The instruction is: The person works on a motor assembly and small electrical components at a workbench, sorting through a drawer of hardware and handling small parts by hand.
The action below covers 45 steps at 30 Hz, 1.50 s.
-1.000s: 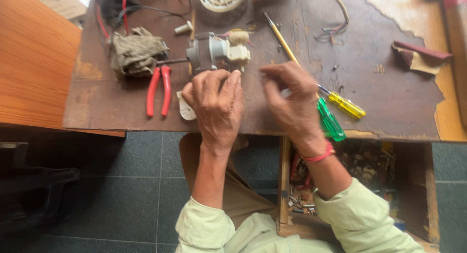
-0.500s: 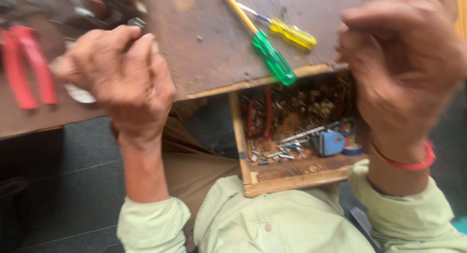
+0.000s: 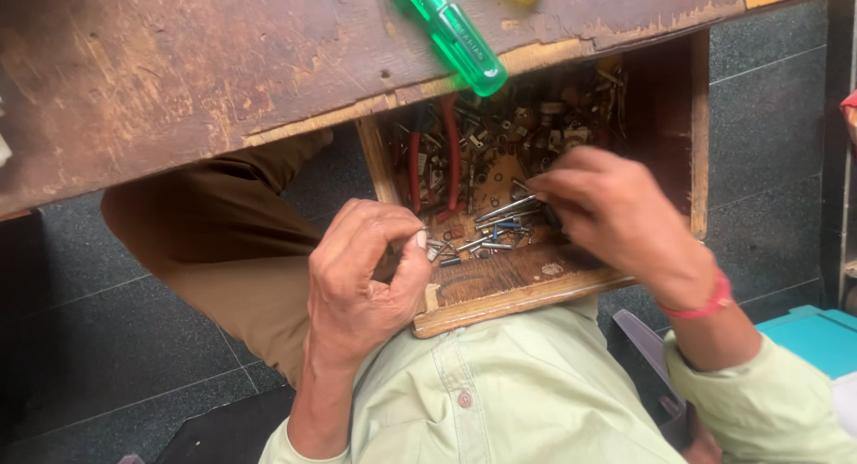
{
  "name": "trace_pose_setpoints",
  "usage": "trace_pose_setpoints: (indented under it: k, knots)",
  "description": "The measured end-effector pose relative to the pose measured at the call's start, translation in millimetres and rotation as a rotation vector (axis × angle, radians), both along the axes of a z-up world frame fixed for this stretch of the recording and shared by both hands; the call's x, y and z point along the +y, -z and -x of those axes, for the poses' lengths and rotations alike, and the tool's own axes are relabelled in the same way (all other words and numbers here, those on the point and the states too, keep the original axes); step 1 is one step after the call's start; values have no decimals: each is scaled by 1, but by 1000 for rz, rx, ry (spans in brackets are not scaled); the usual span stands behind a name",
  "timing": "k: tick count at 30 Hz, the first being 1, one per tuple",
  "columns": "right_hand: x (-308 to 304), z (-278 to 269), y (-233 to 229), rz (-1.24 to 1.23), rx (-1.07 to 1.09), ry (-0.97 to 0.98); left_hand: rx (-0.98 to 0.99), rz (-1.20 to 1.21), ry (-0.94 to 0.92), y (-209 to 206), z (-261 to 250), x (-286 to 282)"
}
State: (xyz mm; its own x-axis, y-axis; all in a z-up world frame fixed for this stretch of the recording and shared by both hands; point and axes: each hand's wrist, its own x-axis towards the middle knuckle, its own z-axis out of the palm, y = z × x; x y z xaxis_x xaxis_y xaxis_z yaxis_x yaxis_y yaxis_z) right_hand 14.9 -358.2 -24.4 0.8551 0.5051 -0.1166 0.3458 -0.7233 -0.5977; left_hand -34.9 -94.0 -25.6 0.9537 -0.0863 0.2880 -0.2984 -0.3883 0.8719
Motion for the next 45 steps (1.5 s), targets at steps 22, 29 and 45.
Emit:
trace_pose_setpoints:
  k: [22, 29, 45]
  knots:
    - [2, 0, 29, 159, -116, 163, 80, 62, 52, 3, 21, -3]
    - [7, -6, 36, 297, -102, 2, 97, 93, -19, 3, 22, -3]
    - [5, -10, 26, 197, -110, -8, 54, 60, 26, 5, 22, -2]
